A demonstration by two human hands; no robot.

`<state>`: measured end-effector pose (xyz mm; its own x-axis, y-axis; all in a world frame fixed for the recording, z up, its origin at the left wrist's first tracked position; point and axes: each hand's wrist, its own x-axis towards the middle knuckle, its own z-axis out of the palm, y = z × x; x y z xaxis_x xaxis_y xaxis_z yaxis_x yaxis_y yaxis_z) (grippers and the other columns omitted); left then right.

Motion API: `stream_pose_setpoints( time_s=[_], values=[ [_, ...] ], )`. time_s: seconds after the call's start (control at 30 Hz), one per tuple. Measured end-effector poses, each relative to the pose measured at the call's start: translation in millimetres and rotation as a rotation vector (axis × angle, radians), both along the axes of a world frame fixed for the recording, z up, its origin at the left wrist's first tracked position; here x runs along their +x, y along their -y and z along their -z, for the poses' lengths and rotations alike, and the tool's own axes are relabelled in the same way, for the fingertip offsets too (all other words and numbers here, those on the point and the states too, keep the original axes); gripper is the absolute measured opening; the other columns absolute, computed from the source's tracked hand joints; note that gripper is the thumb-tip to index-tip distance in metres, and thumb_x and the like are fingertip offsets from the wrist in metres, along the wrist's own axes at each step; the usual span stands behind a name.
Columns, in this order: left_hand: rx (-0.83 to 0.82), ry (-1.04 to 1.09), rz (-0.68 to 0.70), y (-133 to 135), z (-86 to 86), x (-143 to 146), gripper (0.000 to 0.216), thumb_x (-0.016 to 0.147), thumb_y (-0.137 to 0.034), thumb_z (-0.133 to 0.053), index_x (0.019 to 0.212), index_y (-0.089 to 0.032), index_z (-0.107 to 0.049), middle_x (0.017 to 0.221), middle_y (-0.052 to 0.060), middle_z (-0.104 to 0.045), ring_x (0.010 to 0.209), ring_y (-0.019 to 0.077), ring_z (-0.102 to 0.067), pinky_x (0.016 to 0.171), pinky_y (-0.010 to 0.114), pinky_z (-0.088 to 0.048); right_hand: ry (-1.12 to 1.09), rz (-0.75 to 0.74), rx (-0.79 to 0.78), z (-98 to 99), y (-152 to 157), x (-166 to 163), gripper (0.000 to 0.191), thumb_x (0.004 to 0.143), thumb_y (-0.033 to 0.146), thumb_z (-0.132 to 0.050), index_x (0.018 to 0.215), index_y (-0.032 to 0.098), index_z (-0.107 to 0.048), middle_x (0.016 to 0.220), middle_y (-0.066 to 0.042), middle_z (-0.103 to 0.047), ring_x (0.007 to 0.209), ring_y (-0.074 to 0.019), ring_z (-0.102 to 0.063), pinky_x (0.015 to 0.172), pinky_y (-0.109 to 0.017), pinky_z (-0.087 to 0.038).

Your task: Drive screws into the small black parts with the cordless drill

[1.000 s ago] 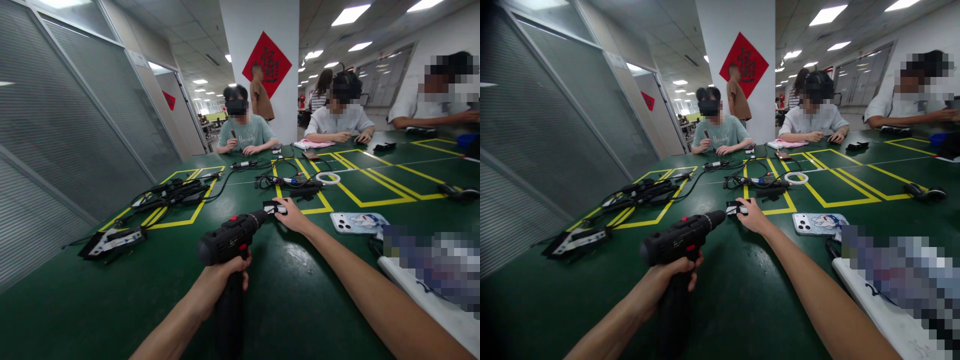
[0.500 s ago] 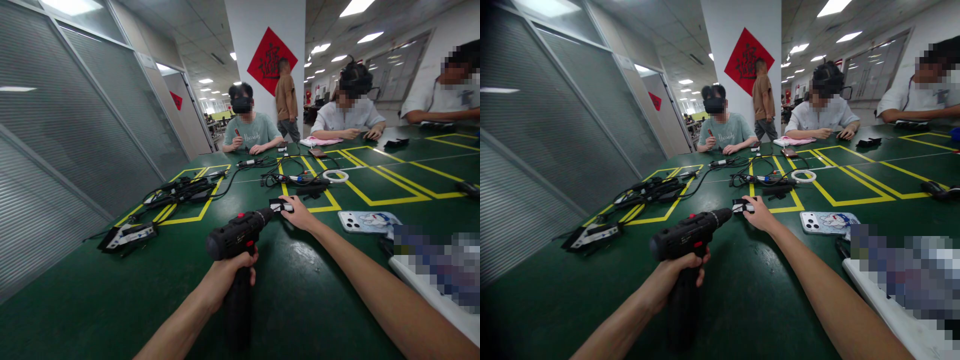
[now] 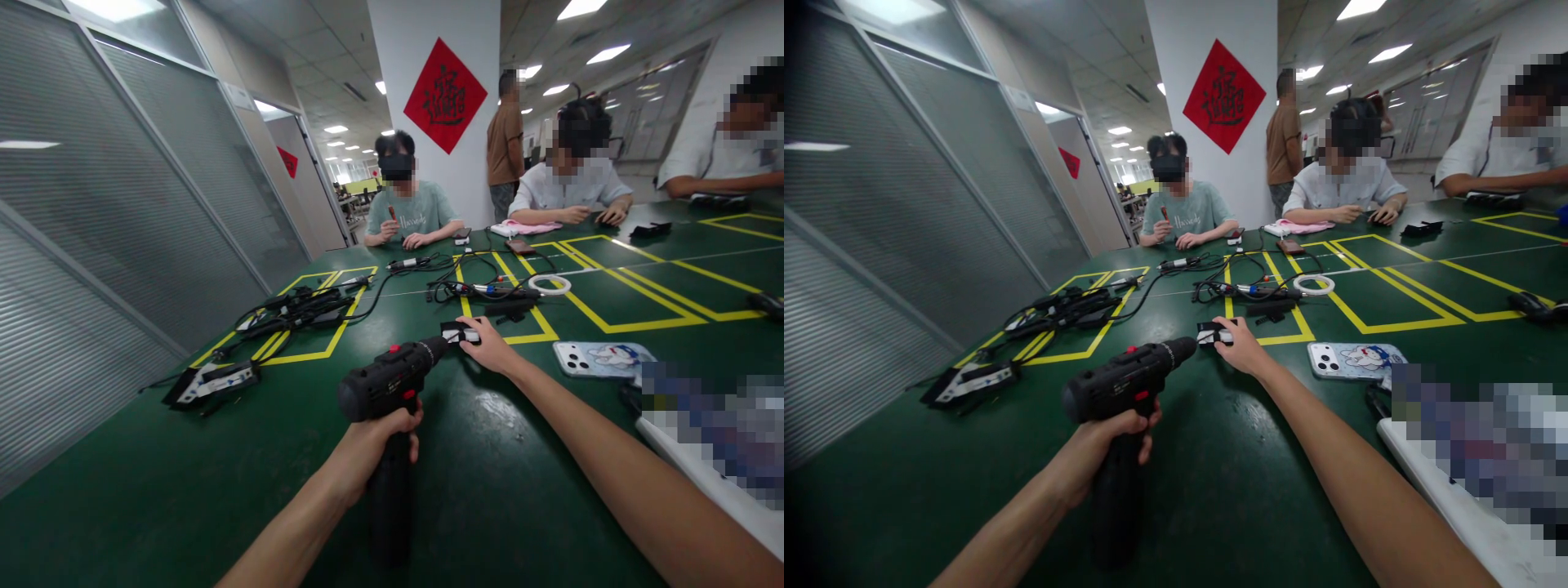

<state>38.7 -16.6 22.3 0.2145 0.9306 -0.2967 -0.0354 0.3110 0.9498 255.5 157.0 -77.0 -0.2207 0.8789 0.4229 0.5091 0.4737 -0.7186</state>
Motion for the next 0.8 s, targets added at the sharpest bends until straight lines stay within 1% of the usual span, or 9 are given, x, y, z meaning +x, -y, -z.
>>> stream_pose_setpoints(
  time_s=[0.17,0.5,0.8],
  values=[
    [-0.008,-0.012,-0.012,0.3,-2.3,1.0,0.021,0.069,-0.018,-0.055,0.088,-0.012,-0.058,0.079,0.003,-0.056,0.051,0.0118,-0.054,0.053,0.026,-0.042,-0.01,-0.01,0.002,-1.6,0.3,-0.3,0.052,0.073,0.018,-0.057,0.123,0.027,-0.049,0.112,-0.005,-0.044,0.103,-0.0167,-0.052,0.099,-0.033,-0.038],
    [0.024,-0.031,-0.015,1.0,2.1,-0.4,0.021,0.071,-0.019,-0.053,0.091,-0.012,-0.058,0.083,0.004,-0.056,0.052,0.0108,-0.054,0.053,0.025,-0.041,0.018,-0.007,0.008,-1.9,-0.6,-0.4,0.05,0.075,0.02,-0.056,0.123,0.027,-0.049,0.111,-0.005,-0.043,0.102,-0.0171,-0.053,0.096,-0.033,-0.04],
    [0.002,-0.036,-0.001,-0.4,-3.3,1.5,0.019,0.07,-0.018,-0.053,0.088,-0.012,-0.057,0.08,0.003,-0.055,0.051,0.0115,-0.054,0.053,0.026,-0.041,0.019,-0.005,0.022,-1.6,0.2,-0.5,0.051,0.074,0.02,-0.056,0.124,0.027,-0.048,0.112,-0.005,-0.043,0.104,-0.0166,-0.051,0.099,-0.032,-0.038]
  ],
)
